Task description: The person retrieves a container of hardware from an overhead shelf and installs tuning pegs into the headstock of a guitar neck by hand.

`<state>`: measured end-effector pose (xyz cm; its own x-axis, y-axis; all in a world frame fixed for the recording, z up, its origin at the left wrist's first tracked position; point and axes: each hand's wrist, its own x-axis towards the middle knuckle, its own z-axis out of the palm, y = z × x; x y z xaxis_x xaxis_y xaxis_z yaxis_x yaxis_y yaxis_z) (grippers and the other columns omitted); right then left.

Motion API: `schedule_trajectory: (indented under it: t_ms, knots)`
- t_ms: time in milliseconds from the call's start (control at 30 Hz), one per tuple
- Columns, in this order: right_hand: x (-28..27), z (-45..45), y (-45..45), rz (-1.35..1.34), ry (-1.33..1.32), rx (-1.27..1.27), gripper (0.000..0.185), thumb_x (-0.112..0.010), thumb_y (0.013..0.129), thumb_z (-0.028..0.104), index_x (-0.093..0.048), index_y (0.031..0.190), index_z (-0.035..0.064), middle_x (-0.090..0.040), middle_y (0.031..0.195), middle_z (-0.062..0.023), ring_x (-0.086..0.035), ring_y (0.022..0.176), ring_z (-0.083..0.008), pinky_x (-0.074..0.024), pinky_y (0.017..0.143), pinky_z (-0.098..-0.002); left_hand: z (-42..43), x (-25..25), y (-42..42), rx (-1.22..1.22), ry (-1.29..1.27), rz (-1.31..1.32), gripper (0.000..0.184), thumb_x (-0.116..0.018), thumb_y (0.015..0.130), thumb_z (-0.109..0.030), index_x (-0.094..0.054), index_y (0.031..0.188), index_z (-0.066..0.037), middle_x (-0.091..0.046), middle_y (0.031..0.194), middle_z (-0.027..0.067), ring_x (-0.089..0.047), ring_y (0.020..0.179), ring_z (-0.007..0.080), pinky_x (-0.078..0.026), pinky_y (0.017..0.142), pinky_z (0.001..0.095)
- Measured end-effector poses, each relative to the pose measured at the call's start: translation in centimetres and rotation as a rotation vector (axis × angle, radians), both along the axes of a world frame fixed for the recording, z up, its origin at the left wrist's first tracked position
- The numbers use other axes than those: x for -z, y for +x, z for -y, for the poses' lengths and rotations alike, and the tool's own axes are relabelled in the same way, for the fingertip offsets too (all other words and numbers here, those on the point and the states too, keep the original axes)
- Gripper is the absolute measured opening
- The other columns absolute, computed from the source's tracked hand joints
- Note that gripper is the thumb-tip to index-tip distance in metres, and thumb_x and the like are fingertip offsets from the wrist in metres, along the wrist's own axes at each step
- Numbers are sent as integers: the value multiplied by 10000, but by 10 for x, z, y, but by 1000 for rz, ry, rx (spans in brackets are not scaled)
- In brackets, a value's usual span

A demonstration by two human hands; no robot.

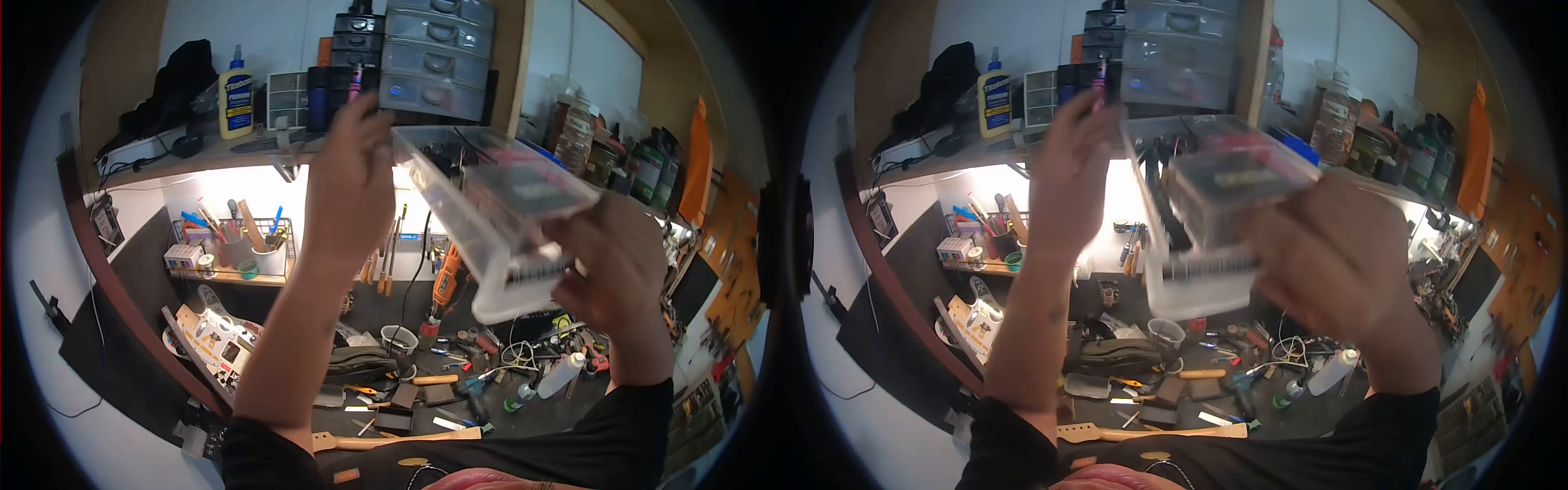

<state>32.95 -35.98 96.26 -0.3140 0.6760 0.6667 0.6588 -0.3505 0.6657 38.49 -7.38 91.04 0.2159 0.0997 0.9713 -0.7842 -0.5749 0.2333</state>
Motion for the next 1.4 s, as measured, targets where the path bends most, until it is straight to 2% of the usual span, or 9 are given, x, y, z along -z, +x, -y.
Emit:
schedule_trajectory:
  t_ms: [167,333,600,700,833,933,1100,1233,1400]
  knots:
    - [53,29,-16,5,-1,-63,329,-794,654,148,-736,976,113,-578,763,2,-512,549,-121,-364,458,-273,42,88,-86,598,-548,-355,618,-662,1051,-210,-378,1564,-15,-517,1508,209,-695,1128,276,-610,921,387]
    - [124,46,-27,-153,-76,-64,327,-810,719,123,-655,989,222,-518,862,51,-463,738,-145,-331,587,-303,46,125,-116,1299,-717,-907,768,-672,1037,-310,-273,1622,-13,-661,1360,243,-733,1175,326,-660,922,482]
    - [245,35,-14,-315,73,-155,268,-727,691,238,-628,930,311,-596,941,85,-481,914,-177,-363,855,-402,52,194,-154,1024,-951,-1028,849,-760,903,-94,-284,1603,-19,-587,1453,205,-668,1293,328,-661,947,528]
    - [275,36,-17,-486,145,-8,373,-763,772,124,-672,1104,268,-596,1192,-32,-515,1104,-225,-393,1004,-482,46,226,-160,990,-1052,-1023,868,-754,884,-58,-263,1598,-22,-570,1466,203,-662,1297,360,-666,936,551]
    - [325,22,-15,-1091,521,-146,596,-697,836,28,-517,1396,127,-529,1351,-131,-502,1297,-286,-395,1121,-498,38,257,-169,905,-1101,-981,891,-747,866,-27,-260,1611,-35,-554,1487,182,-622,1349,346,-603,1053,524]
    - [360,21,-27,-1928,772,-560,743,-598,850,25,-310,1536,34,-517,1389,-151,-522,1341,-288,-391,1189,-447,38,273,-175,857,-1145,-982,909,-739,864,-16,-248,1628,-47,-540,1502,176,-599,1375,337,-557,1110,507]
    - [372,-2,-45,-2616,847,-900,946,-718,922,445,-239,1660,94,-477,1559,-159,-506,1424,-329,-482,1134,-518,48,300,-176,780,-1153,-984,861,-747,878,-105,-293,1605,-23,-553,1490,173,-620,1349,333,-577,1096,494]
    - [371,-10,-40,-2645,874,-975,993,-710,933,538,-211,1692,135,-447,1609,-157,-481,1473,-338,-472,1162,-545,41,308,-174,834,-1174,-973,857,-726,904,-27,-241,1609,-66,-531,1492,193,-620,1349,349,-615,1048,515]
    - [381,-18,-33,-2646,892,-930,803,-703,1012,256,-252,1659,109,-475,1583,-125,-499,1472,-318,-483,1176,-561,37,314,-169,805,-1149,-992,814,-722,923,-39,-247,1584,-55,-539,1477,205,-653,1304,353,-648,1006,511]
